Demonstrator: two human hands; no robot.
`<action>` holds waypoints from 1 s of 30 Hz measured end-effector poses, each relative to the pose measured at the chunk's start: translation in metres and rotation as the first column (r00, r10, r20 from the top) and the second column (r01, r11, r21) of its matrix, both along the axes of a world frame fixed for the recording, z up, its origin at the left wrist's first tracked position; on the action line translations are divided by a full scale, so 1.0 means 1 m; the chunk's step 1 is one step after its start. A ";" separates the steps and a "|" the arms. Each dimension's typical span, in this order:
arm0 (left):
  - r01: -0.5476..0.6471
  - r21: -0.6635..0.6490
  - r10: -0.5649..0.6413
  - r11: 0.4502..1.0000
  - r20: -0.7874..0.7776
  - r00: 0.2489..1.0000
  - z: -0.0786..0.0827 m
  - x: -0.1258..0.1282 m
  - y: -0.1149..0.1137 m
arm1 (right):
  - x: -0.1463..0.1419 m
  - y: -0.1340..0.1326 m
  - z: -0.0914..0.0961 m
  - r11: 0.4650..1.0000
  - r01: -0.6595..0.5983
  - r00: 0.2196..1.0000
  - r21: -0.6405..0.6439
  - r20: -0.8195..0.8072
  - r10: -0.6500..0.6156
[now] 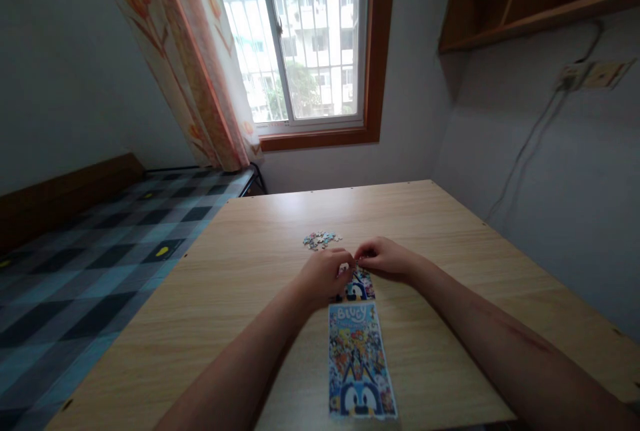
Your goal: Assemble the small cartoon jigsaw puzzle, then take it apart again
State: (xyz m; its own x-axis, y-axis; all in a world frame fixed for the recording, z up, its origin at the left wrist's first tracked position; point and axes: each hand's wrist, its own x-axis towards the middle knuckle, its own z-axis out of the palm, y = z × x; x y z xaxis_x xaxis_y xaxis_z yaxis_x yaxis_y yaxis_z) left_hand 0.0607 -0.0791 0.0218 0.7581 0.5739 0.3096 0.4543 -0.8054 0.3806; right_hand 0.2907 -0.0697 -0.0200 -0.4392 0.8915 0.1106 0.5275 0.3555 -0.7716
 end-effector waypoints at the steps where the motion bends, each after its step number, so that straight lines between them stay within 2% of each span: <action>1: 0.021 -0.011 -0.021 1.000 -0.017 1.000 0.000 0.001 -0.001 | 0.000 0.000 0.001 1.000 0.000 1.000 0.007 0.007 0.000; 4: 0.030 -0.033 -0.032 0.999 -0.057 0.998 0.000 0.001 -0.002 | 0.000 -0.001 0.002 1.000 0.000 1.000 0.020 0.020 0.000; 11: -0.039 -0.047 0.033 0.998 -0.127 0.991 0.001 -0.001 0.001 | -0.001 -0.002 0.001 0.999 0.012 1.000 0.047 0.024 -0.013; 30: -0.025 -0.053 0.013 0.998 -0.207 0.978 -0.001 0.000 0.007 | -0.005 -0.003 0.005 0.997 0.054 0.994 0.050 0.094 -0.059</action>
